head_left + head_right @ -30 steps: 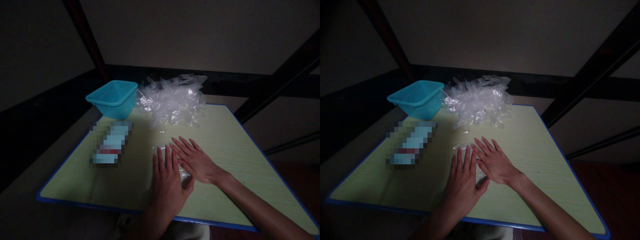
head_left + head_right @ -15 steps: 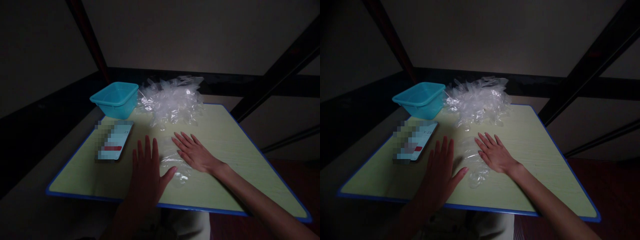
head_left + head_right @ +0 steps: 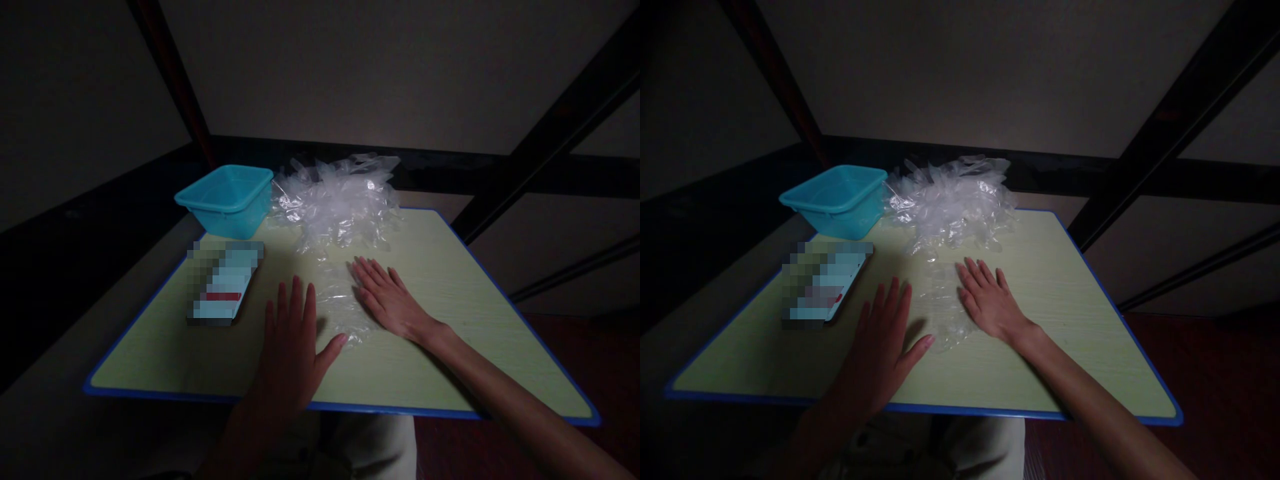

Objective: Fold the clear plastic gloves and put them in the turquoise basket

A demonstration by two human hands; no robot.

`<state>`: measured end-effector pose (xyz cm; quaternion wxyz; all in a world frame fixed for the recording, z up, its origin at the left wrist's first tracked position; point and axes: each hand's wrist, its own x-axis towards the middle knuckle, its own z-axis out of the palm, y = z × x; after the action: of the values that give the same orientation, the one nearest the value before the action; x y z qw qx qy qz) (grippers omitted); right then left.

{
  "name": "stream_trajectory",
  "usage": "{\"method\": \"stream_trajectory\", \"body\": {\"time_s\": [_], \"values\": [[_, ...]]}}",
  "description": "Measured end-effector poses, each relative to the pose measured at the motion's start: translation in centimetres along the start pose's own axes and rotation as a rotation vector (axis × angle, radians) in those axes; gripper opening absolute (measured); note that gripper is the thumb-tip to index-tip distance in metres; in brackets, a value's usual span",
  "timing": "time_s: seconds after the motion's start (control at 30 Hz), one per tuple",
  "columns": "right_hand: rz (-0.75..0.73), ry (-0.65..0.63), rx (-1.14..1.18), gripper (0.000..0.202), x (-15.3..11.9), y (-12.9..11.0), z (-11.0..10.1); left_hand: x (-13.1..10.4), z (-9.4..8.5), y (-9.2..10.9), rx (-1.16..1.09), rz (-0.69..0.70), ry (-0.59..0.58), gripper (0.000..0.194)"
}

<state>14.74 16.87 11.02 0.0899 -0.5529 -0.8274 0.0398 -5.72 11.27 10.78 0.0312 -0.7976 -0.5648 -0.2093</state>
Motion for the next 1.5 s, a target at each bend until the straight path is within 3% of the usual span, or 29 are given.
{"method": "stream_trajectory", "body": {"time_s": [0.13, 0.23, 0.4, 0.5, 0.7, 0.9, 1.07, 1.3, 1.5], "values": [[-0.090, 0.124, 0.252, 0.049, -0.7, 1.7, -2.5, 0.5, 0.0, 0.0, -0.079, 0.051, -0.007, 0.054], [-0.215, 0.138, 0.402, 0.042, -1.5, 3.2, -3.5, 1.1, -0.1, 0.2, -0.214, 0.084, -0.052, 0.043], [-0.247, 0.107, 0.424, 0.038, -2.7, 4.9, -2.8, 2.8, -0.7, 1.4, -0.495, 0.133, -0.218, 0.033], [-0.214, 0.075, 0.434, 0.038, -2.8, 5.2, -2.3, 4.5, -0.7, 2.2, -0.587, 0.183, -0.258, 0.031], [-0.217, 0.128, 0.461, 0.039, -2.6, 4.8, -2.1, 7.7, 1.6, 3.3, -0.555, 0.283, -0.291, 0.035], [-0.199, 0.147, 0.415, 0.039, -2.7, 4.8, -1.6, 8.5, 2.6, 3.9, -0.485, 0.325, -0.327, 0.050], [-0.192, 0.151, 0.446, 0.039, -2.8, 4.9, -1.4, 8.5, 2.6, 3.2, -0.481, 0.304, -0.325, 0.049], [-0.188, 0.159, 0.454, 0.036, -2.8, 5.2, -1.1, 8.5, 3.8, 0.8, -0.516, 0.218, -0.325, 0.036], [-0.201, 0.146, 0.472, 0.037, -2.7, 5.2, -1.3, 7.6, 2.9, -1.1, -0.539, 0.169, -0.328, 0.034]]}}
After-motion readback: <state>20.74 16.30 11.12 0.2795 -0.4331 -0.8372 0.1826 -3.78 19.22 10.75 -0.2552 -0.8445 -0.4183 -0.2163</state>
